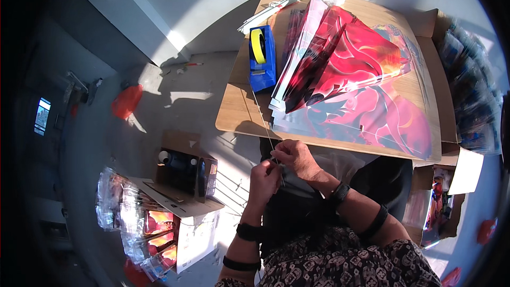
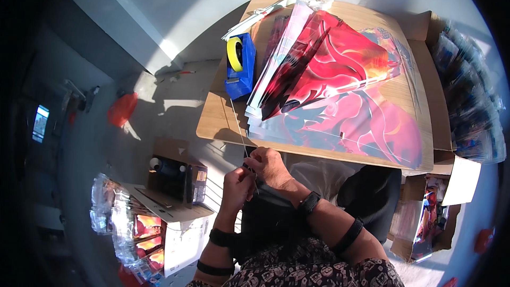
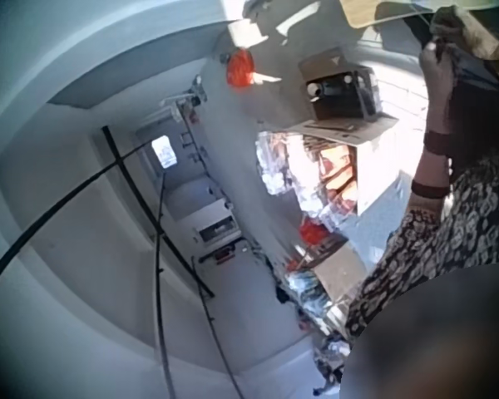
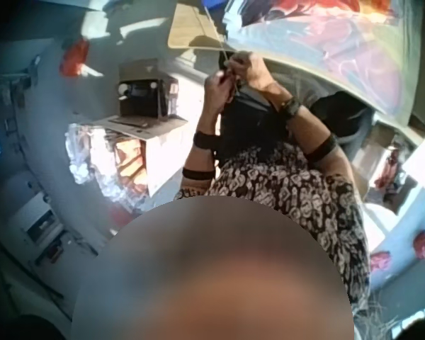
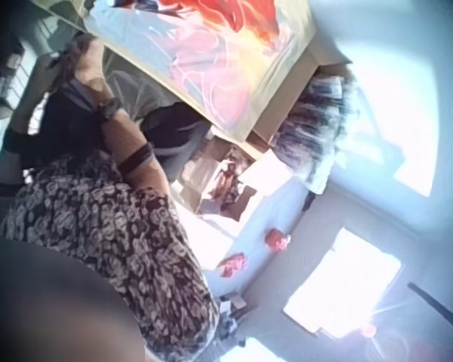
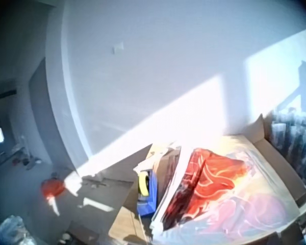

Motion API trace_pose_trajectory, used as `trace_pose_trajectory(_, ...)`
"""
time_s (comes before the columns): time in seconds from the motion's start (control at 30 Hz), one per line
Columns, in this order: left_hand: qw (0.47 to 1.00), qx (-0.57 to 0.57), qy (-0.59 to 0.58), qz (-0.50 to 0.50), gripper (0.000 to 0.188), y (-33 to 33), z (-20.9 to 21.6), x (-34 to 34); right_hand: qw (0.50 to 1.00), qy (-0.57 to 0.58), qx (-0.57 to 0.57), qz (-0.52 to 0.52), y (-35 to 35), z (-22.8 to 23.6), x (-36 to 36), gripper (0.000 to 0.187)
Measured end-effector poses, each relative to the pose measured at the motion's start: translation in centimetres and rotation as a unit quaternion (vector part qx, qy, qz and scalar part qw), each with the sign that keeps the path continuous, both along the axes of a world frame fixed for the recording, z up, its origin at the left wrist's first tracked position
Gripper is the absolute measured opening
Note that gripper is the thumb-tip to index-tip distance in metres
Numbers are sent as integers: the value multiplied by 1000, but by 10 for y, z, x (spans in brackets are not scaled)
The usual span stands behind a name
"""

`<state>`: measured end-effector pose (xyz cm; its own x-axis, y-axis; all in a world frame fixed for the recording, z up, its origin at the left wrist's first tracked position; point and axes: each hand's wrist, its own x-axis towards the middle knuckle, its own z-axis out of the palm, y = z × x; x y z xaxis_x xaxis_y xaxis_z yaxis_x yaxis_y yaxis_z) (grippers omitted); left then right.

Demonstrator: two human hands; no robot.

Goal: Insert a kite into a plastic sleeve and seal it with tape.

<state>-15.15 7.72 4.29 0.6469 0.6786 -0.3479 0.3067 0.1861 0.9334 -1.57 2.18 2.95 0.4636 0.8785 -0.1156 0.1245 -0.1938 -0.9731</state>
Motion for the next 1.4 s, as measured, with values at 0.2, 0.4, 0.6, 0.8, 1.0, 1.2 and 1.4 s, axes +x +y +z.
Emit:
trace_pose_trajectory(0.2, 996, 61, 13, -67, 15, 1, 13, -43, 985, 172, 21, 12, -15, 15, -30, 14)
trace_pose_trajectory(0.4, 978, 128, -146, 80, 11, 84, 34, -4, 963, 268, 14, -13, -27, 18, -33, 12)
trace_pose_trajectory(0.6, 970, 217, -62, 91, 36, 168, 43, 80, 947, 319, 25, -7, -22, 16, -34, 11)
trace_pose_trajectory(0.8, 978, 194, 61, 40, 19, 203, 63, 140, 949, 314, 11, -23, -25, 24, -34, 11)
trace_pose_trajectory(1.0, 969, 190, -8, 157, 12, 222, 34, 143, 943, 332, 34, 8, -21, 20, -48, 10)
trace_pose_trajectory(1.2, 993, 67, -77, 65, 13, 135, 97, 109, 941, 335, 34, -20, -22, 21, -33, 8)
trace_pose_trajectory(1.4, 989, -10, -122, 80, 11, -10, 74, -11, 940, 333, 62, -36, -19, 20, -23, 11)
